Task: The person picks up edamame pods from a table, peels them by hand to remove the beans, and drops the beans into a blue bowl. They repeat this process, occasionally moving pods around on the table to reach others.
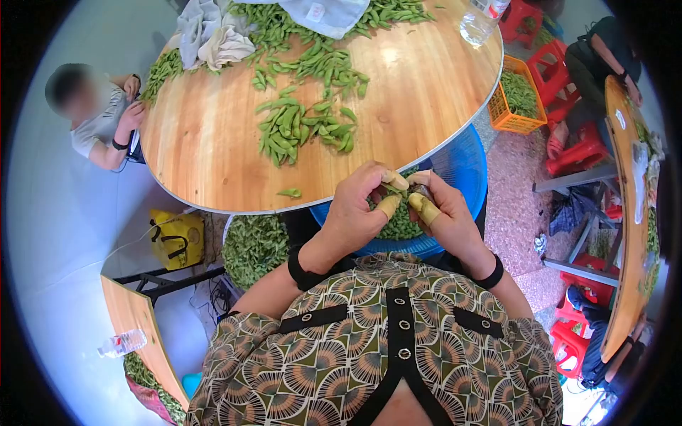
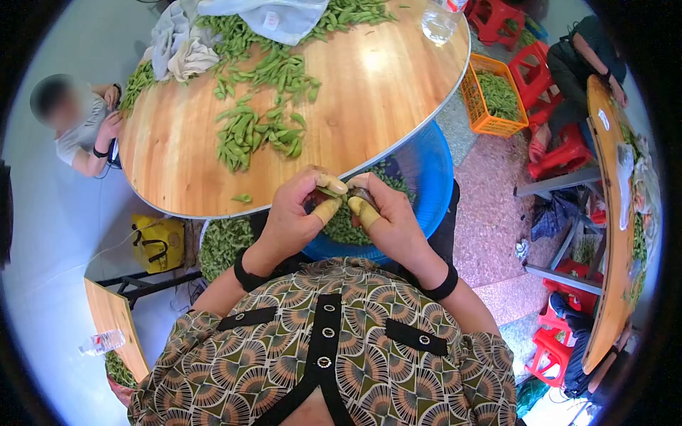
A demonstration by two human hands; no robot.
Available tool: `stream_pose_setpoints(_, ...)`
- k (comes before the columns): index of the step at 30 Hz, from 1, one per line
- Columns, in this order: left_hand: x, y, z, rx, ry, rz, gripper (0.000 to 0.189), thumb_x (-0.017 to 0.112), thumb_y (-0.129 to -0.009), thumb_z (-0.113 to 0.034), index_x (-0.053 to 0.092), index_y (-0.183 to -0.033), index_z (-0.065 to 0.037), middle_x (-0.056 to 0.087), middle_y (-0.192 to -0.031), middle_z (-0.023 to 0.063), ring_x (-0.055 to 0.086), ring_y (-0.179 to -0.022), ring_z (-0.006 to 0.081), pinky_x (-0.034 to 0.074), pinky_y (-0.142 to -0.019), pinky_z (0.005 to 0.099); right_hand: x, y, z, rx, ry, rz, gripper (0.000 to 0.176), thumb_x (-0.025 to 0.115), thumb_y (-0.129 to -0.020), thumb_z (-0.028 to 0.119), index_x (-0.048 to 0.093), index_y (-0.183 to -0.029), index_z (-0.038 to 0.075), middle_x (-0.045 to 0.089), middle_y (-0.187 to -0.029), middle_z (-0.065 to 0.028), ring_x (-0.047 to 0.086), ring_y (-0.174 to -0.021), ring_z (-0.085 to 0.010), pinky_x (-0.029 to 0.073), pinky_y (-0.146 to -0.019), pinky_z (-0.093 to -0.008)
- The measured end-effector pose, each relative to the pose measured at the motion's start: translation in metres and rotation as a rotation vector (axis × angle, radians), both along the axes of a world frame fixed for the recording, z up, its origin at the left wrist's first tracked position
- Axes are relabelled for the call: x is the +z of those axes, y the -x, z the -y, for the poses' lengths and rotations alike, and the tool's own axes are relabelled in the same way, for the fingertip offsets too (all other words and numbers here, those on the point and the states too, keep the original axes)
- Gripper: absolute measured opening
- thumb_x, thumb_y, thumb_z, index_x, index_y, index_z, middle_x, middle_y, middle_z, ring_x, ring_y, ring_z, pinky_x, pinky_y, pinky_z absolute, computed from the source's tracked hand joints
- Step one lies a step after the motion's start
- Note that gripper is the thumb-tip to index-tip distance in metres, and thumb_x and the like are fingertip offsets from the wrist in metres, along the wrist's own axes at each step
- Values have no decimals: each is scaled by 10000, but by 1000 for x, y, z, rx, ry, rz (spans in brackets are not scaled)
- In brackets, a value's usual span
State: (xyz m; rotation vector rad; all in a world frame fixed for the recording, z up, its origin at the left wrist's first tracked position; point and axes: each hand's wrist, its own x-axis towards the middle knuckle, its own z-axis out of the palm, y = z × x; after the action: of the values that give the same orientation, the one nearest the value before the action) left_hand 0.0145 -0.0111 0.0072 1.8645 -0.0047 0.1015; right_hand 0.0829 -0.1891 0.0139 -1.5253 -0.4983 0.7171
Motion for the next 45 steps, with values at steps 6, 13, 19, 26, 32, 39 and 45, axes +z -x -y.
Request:
stream_pose_setpoints(6, -12, 3, 3, -45, 470, -74, 184, 599, -871, 74, 580, -1041, 5, 594, -1030, 30, 590, -970, 102, 483, -885, 257, -14, 4, -4, -64, -39, 115, 110, 569, -904, 53, 555, -1010, 23, 524, -743, 0, 442, -691, -59, 375, -597, -241)
stream_pose_setpoints(13, -4, 4, 0, -107, 555, -146, 183, 616, -902, 9, 573, -1080, 1, 601, -1023, 30, 589, -963, 101, 485, -883, 261, -9, 5, -5, -112, 17, 350, 75, 599, -866, 26, 561, -930, 16, 518, -714, -4, 435, -669, -63, 367, -577, -248)
stream_pose_setpoints(19, -12, 4, 4, -81, 576, -89, 201, 610, -907, -3, 541, -1095, -13, 592, -998, 18, 584, -938, 97, 492, -841, 260, -15, 4, -10, -108, -23, 314, 97, 601, -839, -12, 569, -927, 10, 531, -698, -41, 437, -641, -74, 380, -565, -256)
stream_pose_setpoints(26, -12, 5, 0, -110, 641, -228, 203, 607, -897, -5, 527, -1082, -28, 577, -997, 25, 575, -939, 91, 488, -833, 254, -9, 9, -7, -93, 18, 240, 72, 591, -863, 15, 572, -931, 30, 541, -697, 1, 429, -590, -55, 351, -518, -228)
stream_pose_setpoints(32, -2, 21, -5, -52, 246, -94, 183, 624, -881, -5, 569, -1055, -14, 614, -950, 32, 599, -872, 95, 501, -762, 254, 3, 5, -4, 25, -85, -377, 25, 579, -892, 52, 559, -904, 61, 523, -689, 48, 468, -593, -45, 356, -527, -203)
stream_pose_setpoints(39, 45, 90, -64, 126, -297, -193, 89, 683, -805, -3, 660, -891, -12, 664, -783, 54, 627, -718, 108, 499, -662, 249, -19, 5, -16, 252, 108, 336, 85, 573, -771, -26, 559, -847, 9, 531, -660, -115, 540, -586, -207, 431, -576, -324)
stream_pose_setpoints(45, 45, 118, -124, 305, -838, -295, 130, 658, -809, -39, 665, -937, -14, 648, -840, 112, 637, -788, 292, 508, -711, 347, -57, -2, -1, 292, 484, 658, 183, 591, -778, 34, 590, -960, 45, 551, -858, -179, 563, -852, -409, 448, -721, -481)
